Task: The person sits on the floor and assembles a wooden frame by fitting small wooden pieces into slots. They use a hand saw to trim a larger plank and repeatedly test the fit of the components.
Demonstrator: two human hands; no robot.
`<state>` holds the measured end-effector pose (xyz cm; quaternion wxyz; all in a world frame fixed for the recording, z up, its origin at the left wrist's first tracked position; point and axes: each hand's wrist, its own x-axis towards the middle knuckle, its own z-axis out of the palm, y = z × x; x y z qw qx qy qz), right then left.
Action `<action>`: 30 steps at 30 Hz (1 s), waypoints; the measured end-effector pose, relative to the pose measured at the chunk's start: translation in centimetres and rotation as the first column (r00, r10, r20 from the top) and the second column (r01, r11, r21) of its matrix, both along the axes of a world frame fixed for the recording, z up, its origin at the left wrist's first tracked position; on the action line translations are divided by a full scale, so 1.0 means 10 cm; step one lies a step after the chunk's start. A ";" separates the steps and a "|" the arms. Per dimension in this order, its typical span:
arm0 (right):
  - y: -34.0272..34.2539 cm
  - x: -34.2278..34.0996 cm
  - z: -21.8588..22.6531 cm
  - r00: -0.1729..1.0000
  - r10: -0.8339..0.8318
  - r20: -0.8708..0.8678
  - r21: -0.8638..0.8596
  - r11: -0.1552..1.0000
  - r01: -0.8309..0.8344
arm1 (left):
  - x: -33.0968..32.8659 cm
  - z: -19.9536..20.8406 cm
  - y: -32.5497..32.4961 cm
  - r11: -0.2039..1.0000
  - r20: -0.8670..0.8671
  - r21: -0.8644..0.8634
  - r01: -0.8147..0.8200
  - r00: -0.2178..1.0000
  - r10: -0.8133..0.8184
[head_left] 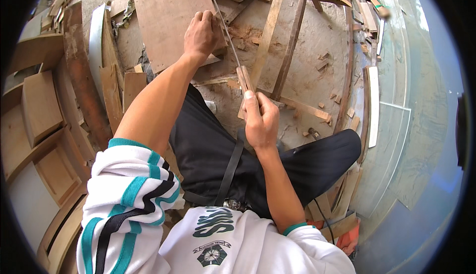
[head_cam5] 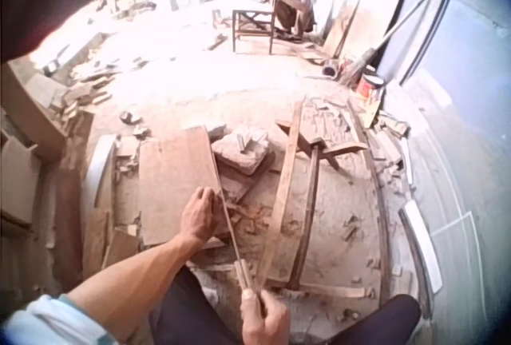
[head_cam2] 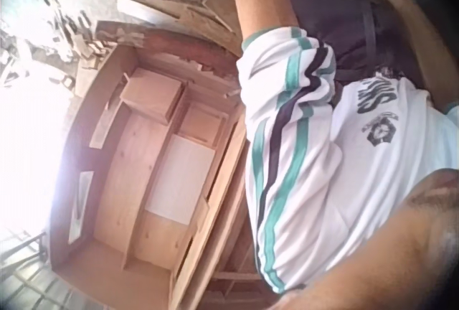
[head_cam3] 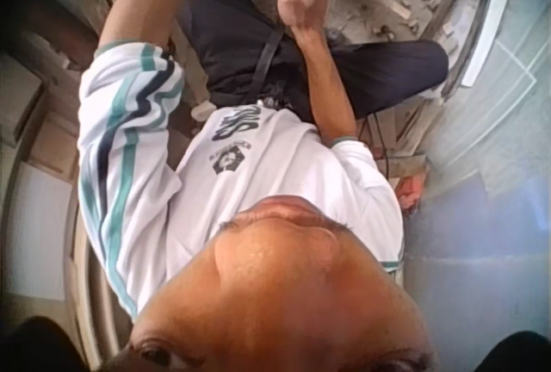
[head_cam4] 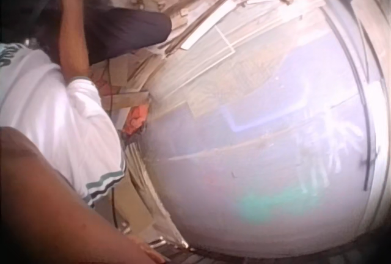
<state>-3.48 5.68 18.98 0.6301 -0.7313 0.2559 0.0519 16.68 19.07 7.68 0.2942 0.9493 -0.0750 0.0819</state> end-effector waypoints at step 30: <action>0.00 -0.05 -0.25 0.996 0.014 0.088 -0.048 0.999 -0.009 | 0.25 0.19 -0.25 0.933 -0.276 0.295 -0.208 0.916 0.292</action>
